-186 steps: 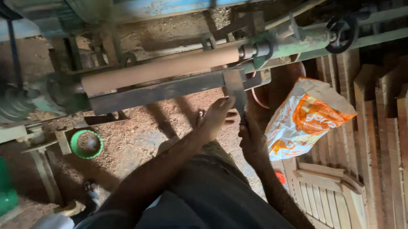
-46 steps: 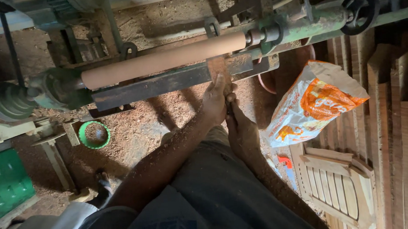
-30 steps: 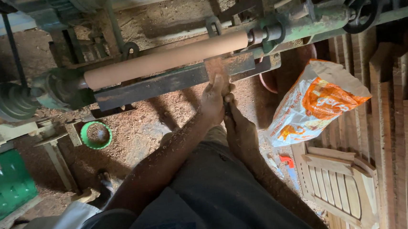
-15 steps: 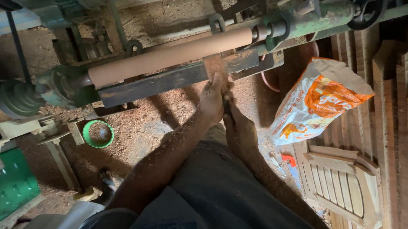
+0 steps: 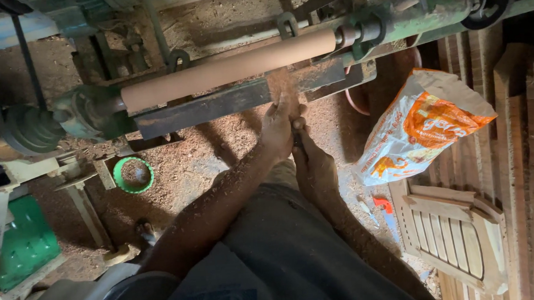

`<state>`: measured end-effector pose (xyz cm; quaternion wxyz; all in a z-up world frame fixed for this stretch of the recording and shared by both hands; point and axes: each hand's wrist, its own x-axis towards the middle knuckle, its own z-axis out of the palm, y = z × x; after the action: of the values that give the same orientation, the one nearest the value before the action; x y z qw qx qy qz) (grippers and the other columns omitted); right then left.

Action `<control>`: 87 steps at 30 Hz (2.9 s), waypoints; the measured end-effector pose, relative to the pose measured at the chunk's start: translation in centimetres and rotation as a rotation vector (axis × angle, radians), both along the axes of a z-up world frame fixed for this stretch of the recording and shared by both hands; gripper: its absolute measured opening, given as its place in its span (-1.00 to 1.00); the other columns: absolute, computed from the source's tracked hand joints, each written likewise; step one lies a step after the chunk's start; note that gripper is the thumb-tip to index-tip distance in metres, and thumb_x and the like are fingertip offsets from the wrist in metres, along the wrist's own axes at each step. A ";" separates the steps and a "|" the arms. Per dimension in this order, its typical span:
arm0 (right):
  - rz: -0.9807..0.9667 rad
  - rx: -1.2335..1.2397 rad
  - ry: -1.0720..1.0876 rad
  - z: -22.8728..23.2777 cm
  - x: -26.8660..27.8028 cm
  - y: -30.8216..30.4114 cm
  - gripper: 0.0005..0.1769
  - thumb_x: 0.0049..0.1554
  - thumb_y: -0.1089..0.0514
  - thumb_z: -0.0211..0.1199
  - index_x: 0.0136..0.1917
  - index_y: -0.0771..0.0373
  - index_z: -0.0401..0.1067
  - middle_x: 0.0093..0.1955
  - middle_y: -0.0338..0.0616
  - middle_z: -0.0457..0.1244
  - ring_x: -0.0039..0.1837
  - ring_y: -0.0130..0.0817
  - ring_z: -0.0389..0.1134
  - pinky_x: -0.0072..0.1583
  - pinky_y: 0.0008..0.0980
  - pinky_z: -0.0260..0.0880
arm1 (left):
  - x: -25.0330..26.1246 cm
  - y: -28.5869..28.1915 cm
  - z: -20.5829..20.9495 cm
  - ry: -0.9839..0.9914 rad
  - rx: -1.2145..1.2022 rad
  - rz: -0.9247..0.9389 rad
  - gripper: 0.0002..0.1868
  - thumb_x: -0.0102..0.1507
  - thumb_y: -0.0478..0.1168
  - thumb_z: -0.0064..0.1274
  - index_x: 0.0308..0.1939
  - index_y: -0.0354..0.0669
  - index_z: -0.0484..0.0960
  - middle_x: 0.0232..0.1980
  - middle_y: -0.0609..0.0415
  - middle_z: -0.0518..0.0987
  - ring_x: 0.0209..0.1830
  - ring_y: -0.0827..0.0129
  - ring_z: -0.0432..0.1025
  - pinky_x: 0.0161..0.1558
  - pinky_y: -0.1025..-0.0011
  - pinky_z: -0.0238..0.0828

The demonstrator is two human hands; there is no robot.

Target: Shaping a piece of wood using a lathe and various chisels.

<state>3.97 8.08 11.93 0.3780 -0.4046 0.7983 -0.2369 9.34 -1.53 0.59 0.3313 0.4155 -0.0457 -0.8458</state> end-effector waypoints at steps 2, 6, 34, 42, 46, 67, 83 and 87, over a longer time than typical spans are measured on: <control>-0.001 -0.018 0.000 0.1 0.2 0.0 -0.40 0.29 0.10 0.06 0.56 0.25 0.17 -0.14 0.25 0.41 -0.11 0.00 0.52 -0.08 -0.09 0.50 | 0.3 0.0 -0.1 -0.013 -0.079 -0.034 -0.57 0.44 0.08 -0.06 0.00 -0.27 0.42 -0.24 -0.06 0.55 -0.53 0.45 0.34 -0.47 0.25 0.56; 0.010 -0.040 -0.002 0.0 0.6 0.0 -0.40 0.30 0.11 0.04 0.56 0.29 0.14 -0.13 0.25 0.41 -0.11 -0.02 0.53 -0.09 -0.11 0.51 | 0.9 -0.1 0.5 0.051 -0.079 -0.030 -0.62 0.43 0.06 -0.06 0.03 -0.21 0.42 -0.22 -0.04 0.55 -0.54 0.46 0.33 -0.46 0.23 0.56; 0.017 -0.046 0.002 0.2 3.2 -0.4 -0.44 0.28 0.18 0.07 0.52 0.34 0.18 -0.19 0.19 0.40 -0.17 -0.07 0.51 -0.12 -0.14 0.51 | 3.7 -0.2 -0.8 0.066 -0.086 -0.020 -0.67 0.45 -0.02 -0.09 0.06 -0.23 0.39 -0.20 -0.04 0.56 -0.50 0.41 0.34 -0.43 0.19 0.54; 0.013 -0.070 0.028 -0.5 3.7 -0.1 -0.48 0.28 0.17 0.10 0.47 0.37 0.24 -0.13 0.25 0.40 -0.10 -0.02 0.53 -0.09 -0.12 0.51 | 4.1 -0.3 -0.3 0.090 -0.132 -0.034 -0.59 0.43 0.11 -0.04 -0.04 -0.20 0.41 -0.22 0.02 0.53 -0.45 0.42 0.32 -0.39 0.20 0.51; 0.003 -0.072 0.030 -0.6 3.8 -0.1 -0.48 0.28 0.17 0.11 0.47 0.34 0.25 -0.14 0.24 0.41 -0.10 -0.05 0.53 -0.08 -0.13 0.51 | 4.1 -0.3 -0.1 0.084 -0.137 -0.039 -0.62 0.40 0.09 -0.02 -0.01 -0.17 0.43 -0.24 0.01 0.53 -0.48 0.42 0.31 -0.40 0.20 0.50; -0.008 -0.045 -0.008 0.2 5.5 -0.7 -0.49 0.30 0.12 0.05 0.50 0.18 0.24 -0.20 0.20 0.38 -0.19 -0.02 0.49 -0.14 -0.10 0.47 | 5.6 -0.3 -0.2 -0.002 -0.128 -0.039 -0.58 0.39 0.12 0.00 -0.02 -0.19 0.43 -0.24 0.01 0.54 -0.53 0.44 0.34 -0.50 0.30 0.51; -0.020 0.006 0.006 0.4 6.1 -1.0 -0.49 0.31 0.11 0.06 0.52 0.15 0.26 -0.23 0.20 0.38 -0.22 -0.05 0.49 -0.14 -0.08 0.47 | 5.5 -0.7 -0.7 -0.234 0.023 -0.134 -0.51 0.41 0.20 -0.12 -0.10 -0.19 0.50 -0.42 0.04 0.53 -0.59 0.41 0.41 -0.56 0.32 0.47; 0.036 -0.160 0.020 -0.5 6.4 -0.2 -0.48 0.34 0.12 0.06 0.53 0.23 0.23 -0.15 0.18 0.39 -0.15 -0.06 0.50 -0.11 -0.11 0.50 | 6.6 -0.3 0.3 -0.069 -0.257 0.015 -0.59 0.43 0.10 -0.03 -0.09 -0.22 0.50 -0.33 0.03 0.58 -0.56 0.43 0.36 -0.54 0.27 0.49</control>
<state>10.41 7.85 11.40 0.3407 -0.4501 0.7732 -0.2891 15.98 -1.87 0.91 0.3864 0.3986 -0.1619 -0.8158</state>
